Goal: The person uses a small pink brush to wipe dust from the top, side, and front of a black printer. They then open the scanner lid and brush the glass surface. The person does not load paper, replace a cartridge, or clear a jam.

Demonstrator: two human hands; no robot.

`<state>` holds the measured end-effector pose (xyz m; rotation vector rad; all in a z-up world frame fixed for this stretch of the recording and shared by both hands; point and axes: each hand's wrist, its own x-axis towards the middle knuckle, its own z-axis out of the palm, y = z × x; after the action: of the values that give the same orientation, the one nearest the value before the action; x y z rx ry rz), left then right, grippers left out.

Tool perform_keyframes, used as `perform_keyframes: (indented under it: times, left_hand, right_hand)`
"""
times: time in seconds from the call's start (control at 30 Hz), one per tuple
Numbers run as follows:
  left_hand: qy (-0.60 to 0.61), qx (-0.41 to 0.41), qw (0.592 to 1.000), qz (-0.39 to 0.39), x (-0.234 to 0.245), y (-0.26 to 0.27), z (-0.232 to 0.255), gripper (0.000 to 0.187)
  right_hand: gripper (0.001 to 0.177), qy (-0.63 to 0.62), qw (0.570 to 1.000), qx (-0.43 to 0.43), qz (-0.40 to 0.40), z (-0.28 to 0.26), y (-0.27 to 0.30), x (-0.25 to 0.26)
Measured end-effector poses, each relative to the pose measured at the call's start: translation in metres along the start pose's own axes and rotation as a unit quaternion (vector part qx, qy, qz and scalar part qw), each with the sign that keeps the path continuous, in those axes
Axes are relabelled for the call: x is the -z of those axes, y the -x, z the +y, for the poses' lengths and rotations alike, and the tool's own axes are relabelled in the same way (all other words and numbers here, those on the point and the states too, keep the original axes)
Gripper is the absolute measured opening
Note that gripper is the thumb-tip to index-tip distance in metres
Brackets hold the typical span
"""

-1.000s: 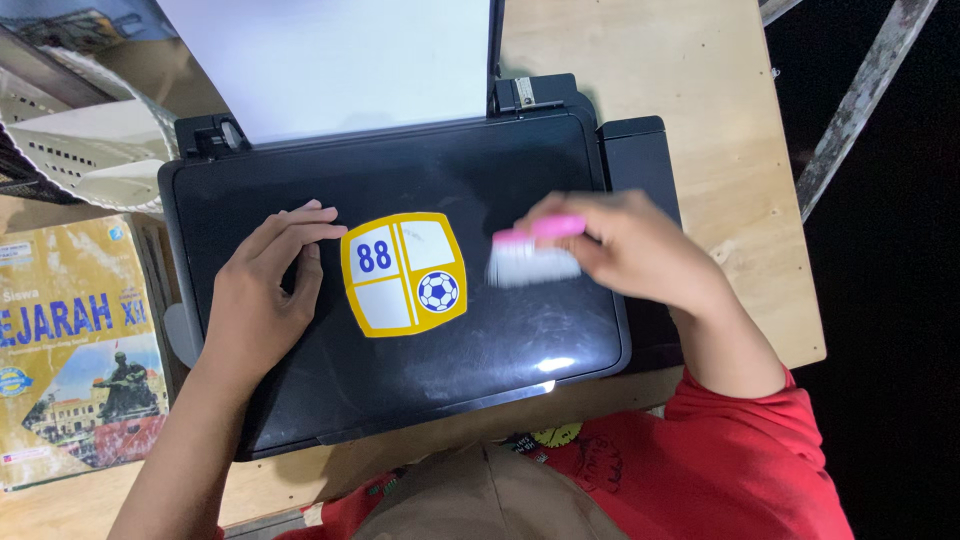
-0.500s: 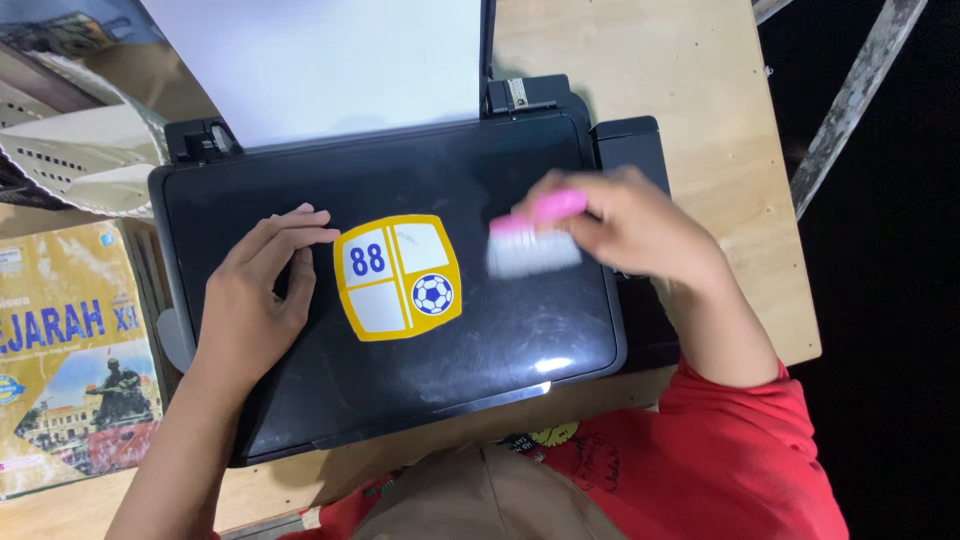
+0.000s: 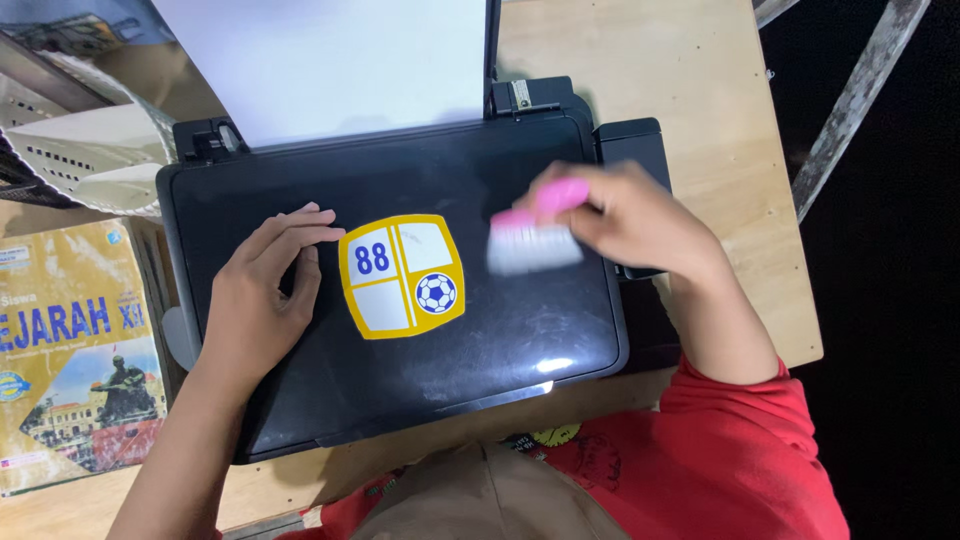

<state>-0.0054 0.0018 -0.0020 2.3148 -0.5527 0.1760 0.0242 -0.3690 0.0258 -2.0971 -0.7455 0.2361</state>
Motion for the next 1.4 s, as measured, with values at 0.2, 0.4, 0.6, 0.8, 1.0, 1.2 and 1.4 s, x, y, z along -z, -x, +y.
perform_keyframes:
  times: [0.2, 0.4, 0.6, 0.8, 1.0, 1.2, 1.4]
  left_hand:
    - [-0.009, -0.005, 1.000, 0.003, 0.000, -0.001, 0.000, 0.023]
    - [0.005, -0.006, 1.000, 0.007, -0.001, 0.000, -0.001, 0.021]
    - [0.002, -0.008, 1.000, 0.011, 0.000, 0.001, 0.000, 0.022]
    - [0.013, -0.011, 1.000, 0.013, -0.001, 0.002, -0.002, 0.022]
    - [0.019, -0.010, 1.000, 0.008, -0.001, 0.002, -0.005, 0.023]
    - [0.005, -0.030, 0.999, 0.015, -0.001, 0.001, -0.005, 0.023]
    - [0.028, -0.005, 1.000, 0.010, -0.001, 0.002, -0.005, 0.022]
  right_hand:
    - [0.023, -0.085, 0.996, 0.011, -0.013, 0.005, 0.003, -0.002]
    - [0.024, -0.117, 0.992, 0.049, -0.028, -0.014, 0.024, -0.005]
    - [0.024, 0.000, 0.994, 0.044, -0.098, -0.027, -0.006, -0.023]
    - [0.018, 0.075, 0.989, 0.108, 0.071, -0.031, -0.015, -0.019]
    - [0.024, 0.002, 0.995, -0.027, -0.094, -0.029, -0.013, -0.028]
    - [0.020, 0.108, 0.985, 0.108, 0.084, -0.040, -0.008, -0.023]
    - [0.027, 0.052, 0.996, 0.000, -0.067, -0.046, -0.008, -0.028]
